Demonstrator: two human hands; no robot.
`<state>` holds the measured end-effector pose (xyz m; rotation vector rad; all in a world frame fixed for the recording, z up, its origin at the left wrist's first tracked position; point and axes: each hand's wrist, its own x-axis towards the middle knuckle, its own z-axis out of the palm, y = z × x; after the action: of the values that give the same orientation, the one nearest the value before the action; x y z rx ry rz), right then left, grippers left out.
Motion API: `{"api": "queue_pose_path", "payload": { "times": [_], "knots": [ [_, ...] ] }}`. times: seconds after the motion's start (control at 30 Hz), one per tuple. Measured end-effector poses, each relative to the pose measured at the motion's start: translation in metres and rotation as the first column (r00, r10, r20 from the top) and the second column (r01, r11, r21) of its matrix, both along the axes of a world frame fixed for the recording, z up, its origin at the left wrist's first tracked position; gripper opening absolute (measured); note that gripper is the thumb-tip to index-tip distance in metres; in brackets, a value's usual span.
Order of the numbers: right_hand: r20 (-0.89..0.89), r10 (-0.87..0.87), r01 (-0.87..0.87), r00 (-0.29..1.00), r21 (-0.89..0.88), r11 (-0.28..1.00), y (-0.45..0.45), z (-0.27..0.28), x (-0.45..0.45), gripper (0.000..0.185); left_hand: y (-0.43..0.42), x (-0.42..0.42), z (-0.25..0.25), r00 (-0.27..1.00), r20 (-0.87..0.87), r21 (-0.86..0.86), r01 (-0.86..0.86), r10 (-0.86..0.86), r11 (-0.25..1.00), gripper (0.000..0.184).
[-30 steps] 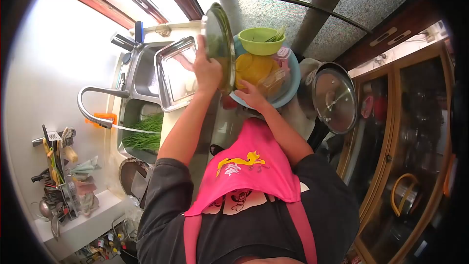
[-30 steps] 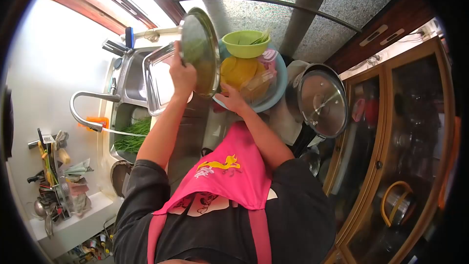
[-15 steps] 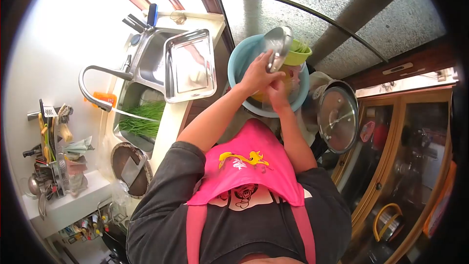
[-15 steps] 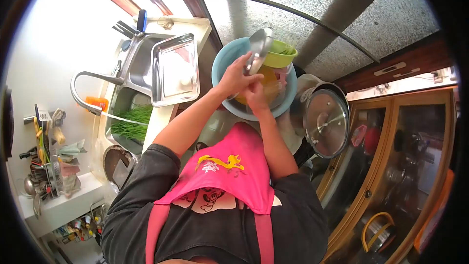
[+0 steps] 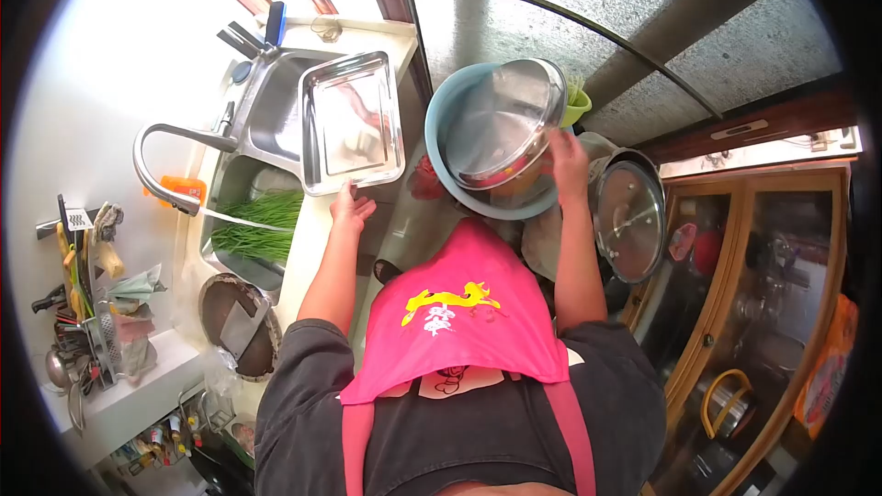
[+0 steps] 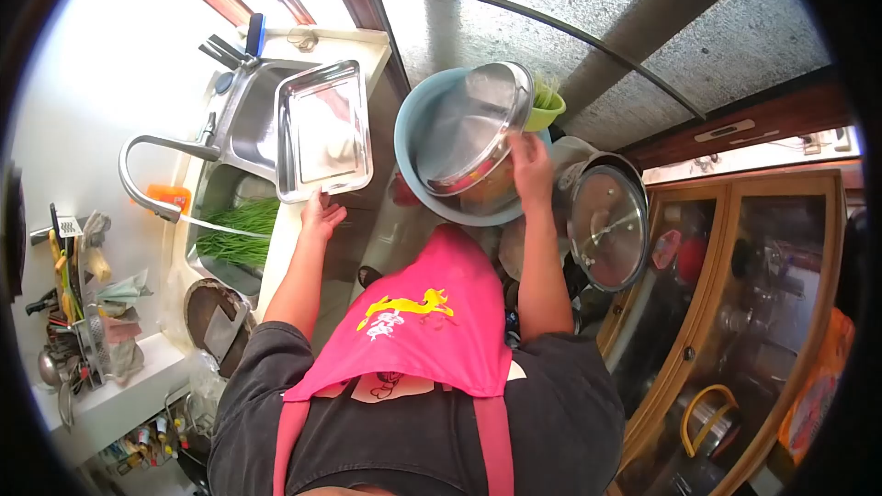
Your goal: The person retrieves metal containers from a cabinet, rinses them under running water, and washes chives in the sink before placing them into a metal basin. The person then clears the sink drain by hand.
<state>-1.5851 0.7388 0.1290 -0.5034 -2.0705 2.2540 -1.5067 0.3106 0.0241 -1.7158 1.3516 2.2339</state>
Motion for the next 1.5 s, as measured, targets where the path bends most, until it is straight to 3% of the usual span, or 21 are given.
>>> {"api": "queue_pose_path", "payload": {
  "times": [0.03,0.07,0.17,0.27,0.37,0.5,0.57,0.6,0.63,0.67,0.7,0.73,0.83,0.87,0.97,1.07,1.17,1.3,1.37,1.43,1.5],
  "knots": [
    [0.037,-0.053,0.052,0.998,0.026,0.998,0.011,-0.004,-0.005,0.046,0.001,0.001,-0.004,0.999,-0.047,0.023,-0.025,0.026,0.999,0.064],
    [0.087,-0.110,0.110,0.990,0.003,0.994,0.021,-0.007,-0.012,0.048,0.000,-0.002,-0.007,0.997,-0.035,0.091,-0.067,0.070,0.994,0.054],
    [0.182,-0.223,0.224,0.958,0.014,0.974,0.047,-0.014,-0.026,0.054,-0.007,-0.003,-0.027,0.966,-0.239,0.190,-0.053,0.098,0.980,0.039],
    [0.147,-0.255,0.238,0.956,0.125,0.963,0.063,-0.021,-0.032,0.059,-0.010,-0.012,-0.025,0.952,-0.266,-0.012,-0.161,0.152,0.987,0.025],
    [0.119,-0.353,0.341,0.928,0.105,0.934,0.072,-0.031,-0.035,0.056,-0.017,0.000,0.004,0.933,-0.309,-0.039,-0.206,0.184,0.978,0.015],
    [0.239,-0.277,0.216,0.931,0.253,0.943,0.101,-0.051,-0.047,0.061,-0.043,0.054,0.047,0.902,-0.383,-0.081,-0.249,0.200,0.965,0.011],
    [0.289,-0.255,0.242,0.923,0.079,0.967,0.109,-0.055,-0.058,0.073,-0.062,0.087,0.076,0.906,-0.398,-0.054,-0.183,0.147,0.982,0.007],
    [0.303,-0.194,0.180,0.933,0.072,0.981,0.103,-0.041,-0.063,0.074,-0.070,0.103,0.084,0.879,-0.455,-0.032,-0.177,0.143,0.984,0.007],
    [0.369,-0.117,0.148,0.922,-0.059,0.987,0.106,-0.048,-0.081,0.077,-0.078,0.116,0.089,0.882,-0.447,-0.046,-0.192,0.151,0.980,0.007],
    [0.409,-0.147,0.216,0.901,-0.128,0.968,0.093,-0.036,-0.090,0.079,-0.086,0.129,0.091,0.880,-0.447,-0.033,-0.193,0.158,0.981,0.011],
    [0.401,-0.175,0.173,0.899,0.043,0.984,0.094,-0.056,-0.107,0.066,-0.107,0.145,0.073,0.878,-0.457,-0.034,-0.174,0.140,0.984,0.012],
    [0.389,-0.198,0.122,0.900,0.211,0.970,0.095,-0.076,-0.120,0.055,-0.096,0.145,0.087,0.885,-0.440,-0.060,-0.196,0.150,0.979,0.012],
    [0.353,-0.339,0.152,0.872,0.462,0.874,0.086,-0.049,-0.117,0.038,-0.074,0.154,0.105,0.900,-0.402,-0.121,-0.233,0.167,0.965,0.005],
    [0.393,-0.323,0.056,0.861,0.558,0.828,0.095,-0.036,-0.114,0.029,-0.073,0.155,0.104,0.902,-0.396,-0.136,-0.244,0.172,0.960,0.003],
    [0.248,-0.335,0.087,0.909,0.674,0.734,0.116,-0.037,-0.096,0.031,-0.089,0.168,0.077,0.884,-0.437,-0.112,-0.234,0.163,0.966,0.012],
    [0.009,-0.503,0.316,0.864,0.767,0.558,0.128,-0.028,-0.054,0.035,-0.096,0.169,0.064,0.892,-0.419,-0.083,-0.224,0.170,0.971,0.011],
    [-0.013,-0.553,0.387,0.833,0.727,0.566,0.163,-0.048,-0.030,0.037,-0.092,0.166,0.067,0.902,-0.409,-0.078,-0.186,0.139,0.979,0.006],
    [0.014,-0.649,0.511,0.760,0.604,0.612,0.183,0.002,0.030,0.039,-0.098,0.164,0.068,0.908,-0.405,-0.078,-0.152,0.108,0.985,0.012],
    [-0.179,-0.661,0.569,0.729,0.694,0.440,0.255,-0.068,0.058,0.035,-0.098,0.162,0.069,0.913,-0.391,-0.080,-0.160,0.116,0.984,0.017],
    [-0.065,-0.757,0.692,0.650,0.462,0.554,0.253,-0.042,0.099,0.030,-0.096,0.162,0.074,0.914,-0.393,-0.081,-0.148,0.105,0.986,0.018],
    [0.079,-0.781,0.686,0.619,0.430,0.587,0.267,-0.047,0.133,0.035,-0.098,0.164,0.074,0.915,-0.385,-0.085,-0.168,0.123,0.982,0.019]
  ]
}}
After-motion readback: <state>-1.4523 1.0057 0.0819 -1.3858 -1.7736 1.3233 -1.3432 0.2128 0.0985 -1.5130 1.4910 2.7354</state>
